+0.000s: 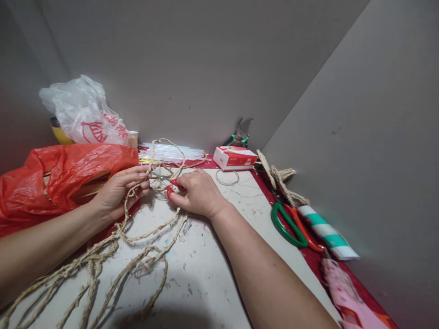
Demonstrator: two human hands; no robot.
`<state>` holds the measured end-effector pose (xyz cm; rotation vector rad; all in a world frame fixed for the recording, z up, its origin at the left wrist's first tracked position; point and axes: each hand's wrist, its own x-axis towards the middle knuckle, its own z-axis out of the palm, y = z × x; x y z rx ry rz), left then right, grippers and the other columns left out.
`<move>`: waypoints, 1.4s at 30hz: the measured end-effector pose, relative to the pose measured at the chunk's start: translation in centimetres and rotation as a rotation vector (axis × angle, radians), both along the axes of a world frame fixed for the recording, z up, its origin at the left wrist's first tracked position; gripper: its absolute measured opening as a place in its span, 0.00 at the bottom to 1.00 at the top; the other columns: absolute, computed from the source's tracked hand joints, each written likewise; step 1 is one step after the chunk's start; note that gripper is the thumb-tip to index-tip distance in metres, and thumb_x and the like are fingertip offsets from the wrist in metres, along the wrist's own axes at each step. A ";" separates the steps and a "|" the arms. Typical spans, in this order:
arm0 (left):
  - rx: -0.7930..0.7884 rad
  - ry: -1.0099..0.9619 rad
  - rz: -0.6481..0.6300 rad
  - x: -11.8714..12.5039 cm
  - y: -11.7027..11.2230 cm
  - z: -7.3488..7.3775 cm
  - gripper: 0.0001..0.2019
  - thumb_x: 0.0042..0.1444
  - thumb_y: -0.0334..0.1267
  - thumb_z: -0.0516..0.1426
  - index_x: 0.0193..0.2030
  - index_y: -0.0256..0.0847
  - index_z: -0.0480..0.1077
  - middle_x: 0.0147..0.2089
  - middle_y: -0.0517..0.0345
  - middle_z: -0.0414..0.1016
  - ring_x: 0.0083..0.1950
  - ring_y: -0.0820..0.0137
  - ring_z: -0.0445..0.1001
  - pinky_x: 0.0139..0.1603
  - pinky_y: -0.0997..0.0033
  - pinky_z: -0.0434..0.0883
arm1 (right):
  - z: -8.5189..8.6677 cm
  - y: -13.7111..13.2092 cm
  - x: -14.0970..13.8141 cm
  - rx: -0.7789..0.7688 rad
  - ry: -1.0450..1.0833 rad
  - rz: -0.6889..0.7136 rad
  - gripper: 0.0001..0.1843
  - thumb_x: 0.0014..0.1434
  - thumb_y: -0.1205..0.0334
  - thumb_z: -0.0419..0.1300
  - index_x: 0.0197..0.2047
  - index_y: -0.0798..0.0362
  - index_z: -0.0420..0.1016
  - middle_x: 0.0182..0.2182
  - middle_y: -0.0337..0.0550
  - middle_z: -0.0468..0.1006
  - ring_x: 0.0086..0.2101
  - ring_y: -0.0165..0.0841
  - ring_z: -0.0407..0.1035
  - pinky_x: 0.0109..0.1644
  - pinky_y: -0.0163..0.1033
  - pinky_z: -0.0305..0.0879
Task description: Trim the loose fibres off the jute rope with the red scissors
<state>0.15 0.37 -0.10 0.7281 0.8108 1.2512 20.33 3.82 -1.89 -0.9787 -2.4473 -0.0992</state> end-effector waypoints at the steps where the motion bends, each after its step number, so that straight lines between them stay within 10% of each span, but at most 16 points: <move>1: -0.001 0.004 0.002 0.0 0.0 0.0 0.09 0.48 0.22 0.58 0.37 0.32 0.72 0.27 0.59 0.71 0.23 0.79 0.69 0.24 0.80 0.71 | 0.0 0.0 0.0 -0.001 -0.019 -0.008 0.12 0.51 0.59 0.56 0.19 0.52 0.64 0.17 0.36 0.67 0.22 0.27 0.55 0.34 0.36 0.51; 42: 0.020 0.106 0.134 0.1 0.3 -0.8 0.10 0.45 0.25 0.63 0.37 0.33 0.72 0.28 0.57 0.75 0.24 0.78 0.72 0.26 0.80 0.72 | 0.1 0.1 -0.2 0.058 -0.141 -0.098 0.16 0.59 0.59 0.54 0.21 0.53 0.70 0.19 0.39 0.72 0.22 0.28 0.58 0.33 0.38 0.50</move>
